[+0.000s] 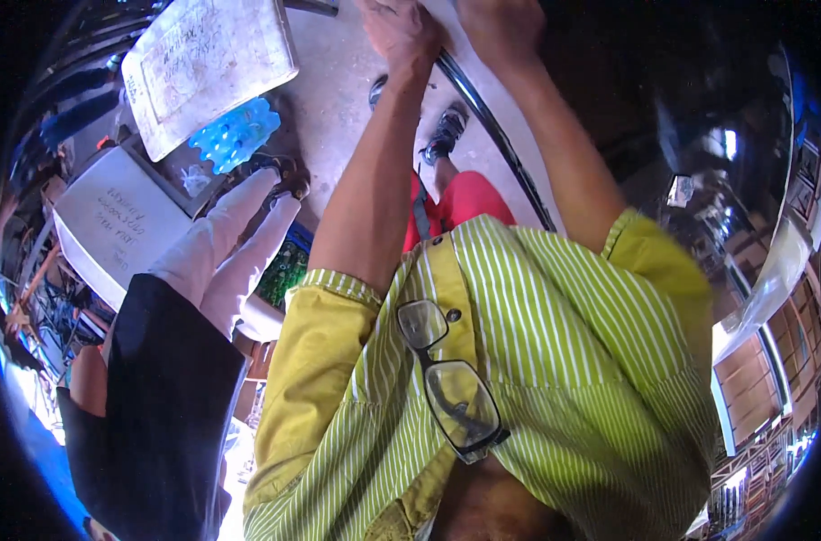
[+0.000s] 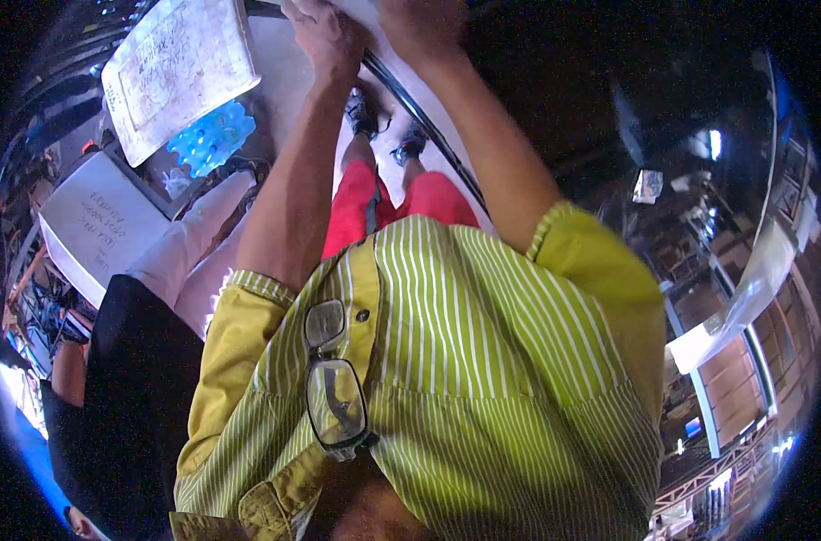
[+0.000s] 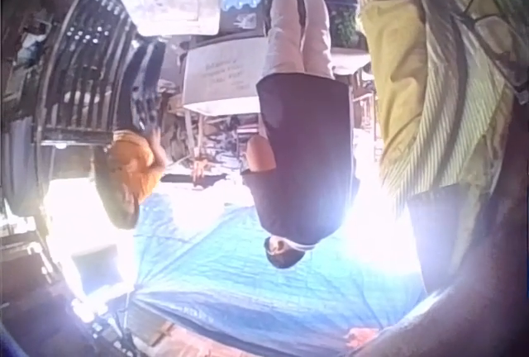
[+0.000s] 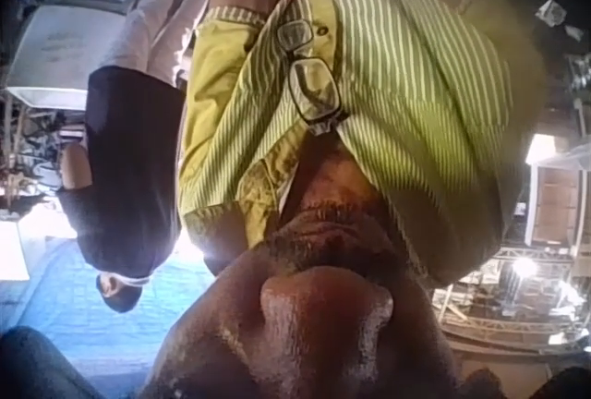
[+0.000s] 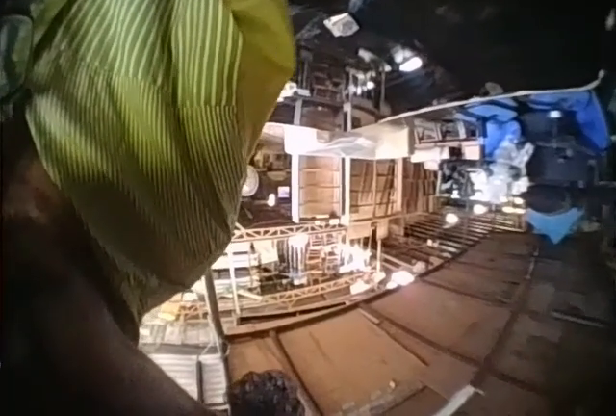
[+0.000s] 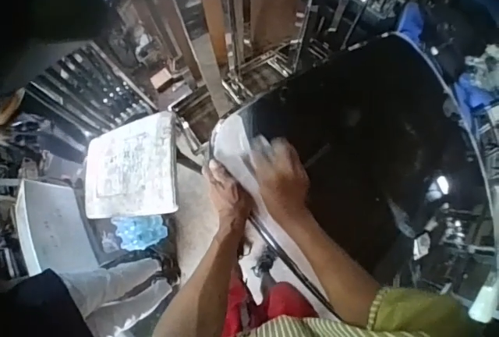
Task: Sanding and wiping a car hood in a workshop.
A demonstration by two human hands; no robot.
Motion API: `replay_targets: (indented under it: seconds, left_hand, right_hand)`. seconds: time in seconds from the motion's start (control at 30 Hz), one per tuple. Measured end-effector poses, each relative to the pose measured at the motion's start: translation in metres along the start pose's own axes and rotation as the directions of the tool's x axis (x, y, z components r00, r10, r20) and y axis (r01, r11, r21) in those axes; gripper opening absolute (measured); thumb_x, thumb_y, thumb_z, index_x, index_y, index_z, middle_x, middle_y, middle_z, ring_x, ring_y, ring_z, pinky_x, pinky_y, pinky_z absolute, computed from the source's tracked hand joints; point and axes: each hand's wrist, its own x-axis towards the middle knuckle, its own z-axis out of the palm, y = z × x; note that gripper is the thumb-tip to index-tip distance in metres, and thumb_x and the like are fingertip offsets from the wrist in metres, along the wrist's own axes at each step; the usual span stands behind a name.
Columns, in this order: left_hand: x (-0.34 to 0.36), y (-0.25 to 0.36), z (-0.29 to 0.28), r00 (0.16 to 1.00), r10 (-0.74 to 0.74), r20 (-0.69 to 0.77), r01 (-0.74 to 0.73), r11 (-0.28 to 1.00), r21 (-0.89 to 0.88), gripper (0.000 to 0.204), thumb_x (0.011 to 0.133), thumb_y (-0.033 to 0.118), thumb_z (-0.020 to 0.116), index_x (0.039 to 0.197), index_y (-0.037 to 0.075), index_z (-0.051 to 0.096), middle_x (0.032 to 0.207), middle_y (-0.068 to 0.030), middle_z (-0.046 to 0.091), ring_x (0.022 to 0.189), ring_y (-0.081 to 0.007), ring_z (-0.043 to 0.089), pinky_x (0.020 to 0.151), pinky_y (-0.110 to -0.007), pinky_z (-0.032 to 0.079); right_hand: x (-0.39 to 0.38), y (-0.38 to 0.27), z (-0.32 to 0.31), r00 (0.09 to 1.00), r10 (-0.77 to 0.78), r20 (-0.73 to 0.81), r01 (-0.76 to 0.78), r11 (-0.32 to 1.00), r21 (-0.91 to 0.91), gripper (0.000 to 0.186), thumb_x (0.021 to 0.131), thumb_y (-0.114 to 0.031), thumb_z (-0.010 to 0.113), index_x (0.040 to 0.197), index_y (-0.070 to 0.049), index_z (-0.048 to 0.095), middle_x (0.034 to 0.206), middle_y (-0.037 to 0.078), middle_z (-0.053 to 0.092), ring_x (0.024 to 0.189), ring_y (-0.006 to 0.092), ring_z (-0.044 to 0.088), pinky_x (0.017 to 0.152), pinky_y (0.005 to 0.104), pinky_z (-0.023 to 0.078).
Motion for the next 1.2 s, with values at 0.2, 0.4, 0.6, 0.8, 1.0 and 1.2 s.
replay_targets:
  seconds: [0.2, 0.4, 0.6, 0.8, 1.0, 1.2]
  left_hand:
    - [-0.005, 0.001, -0.002, 0.995, -0.088, -0.046, 0.088, 0.996, -0.003, 0.052, 0.089, 0.040, 0.023, 0.121, 0.001, 0.035, 0.104, -0.0315, 0.048, 0.096, -0.0463, 0.045, 0.081, -0.043, 0.035]
    - [-0.005, 0.005, -0.007, 0.996, -0.075, 0.040, 0.078, 0.995, -0.063, 0.050, 0.089, 0.036, 0.024, 0.114, -0.005, 0.036, 0.100, -0.0326, 0.048, 0.092, -0.0465, 0.046, 0.078, -0.047, 0.035]
    - [-0.002, 0.003, -0.007, 1.000, 0.020, -0.009, -0.021, 0.993, -0.118, 0.051, 0.090, 0.034, 0.024, 0.122, -0.004, 0.029, 0.116, -0.0314, 0.039, 0.106, -0.0438, 0.038, 0.089, -0.041, 0.031]
    - [-0.002, -0.003, -0.005, 0.998, 0.012, 0.055, 0.000, 0.978, -0.210, 0.052, 0.090, 0.036, 0.024, 0.123, -0.005, 0.028, 0.116, -0.0297, 0.039, 0.107, -0.0434, 0.038, 0.090, -0.040, 0.031]
    - [0.000, 0.000, -0.009, 0.999, 0.007, 0.049, -0.001, 0.993, -0.119, 0.051, 0.089, 0.034, 0.026, 0.122, -0.005, 0.030, 0.115, -0.0299, 0.040, 0.106, -0.0431, 0.039, 0.090, -0.040, 0.031]
    - [0.002, -0.004, -0.005, 0.999, 0.042, 0.015, -0.039, 0.987, -0.156, 0.049, 0.090, 0.030, 0.026, 0.120, -0.007, 0.032, 0.115, -0.0301, 0.040, 0.107, -0.0427, 0.038, 0.092, -0.039, 0.029]
  right_hand:
    - [-0.075, 0.001, -0.033, 0.983, 0.138, 0.122, -0.149, 0.985, 0.084, 0.026, 0.067, -0.007, 0.061, 0.091, -0.017, 0.063, 0.083, 0.009, 0.050, 0.077, 0.0265, 0.052, 0.061, 0.0349, 0.046]
    - [0.073, -0.006, 0.057, 0.993, 0.116, 0.032, -0.118, 0.991, 0.062, 0.008, 0.070, -0.010, 0.051, 0.074, -0.007, 0.058, 0.085, 0.012, 0.050, 0.082, 0.0287, 0.051, 0.065, 0.0377, 0.044]
    - [-0.034, -0.004, -0.008, 0.998, 0.060, -0.007, -0.059, 0.996, 0.071, 0.027, 0.065, -0.006, 0.058, 0.090, -0.015, 0.062, 0.085, 0.012, 0.051, 0.076, 0.0304, 0.053, 0.060, 0.0374, 0.045]
    - [0.026, 0.006, 0.048, 0.969, 0.173, 0.176, -0.173, 0.985, -0.020, 0.023, 0.068, -0.007, 0.059, 0.088, -0.017, 0.064, 0.084, 0.010, 0.052, 0.077, 0.0278, 0.054, 0.058, 0.0378, 0.046]
    - [0.027, -0.003, 0.026, 0.984, 0.116, 0.138, -0.124, 0.991, 0.050, 0.021, 0.070, -0.008, 0.059, 0.088, -0.017, 0.063, 0.084, 0.009, 0.052, 0.076, 0.0276, 0.054, 0.058, 0.0378, 0.046]
    - [-0.001, -0.010, 0.014, 0.992, 0.087, 0.092, -0.094, 0.993, 0.076, 0.022, 0.075, -0.015, 0.057, 0.097, -0.015, 0.062, 0.083, 0.010, 0.050, 0.080, 0.0267, 0.052, 0.065, 0.0316, 0.044]
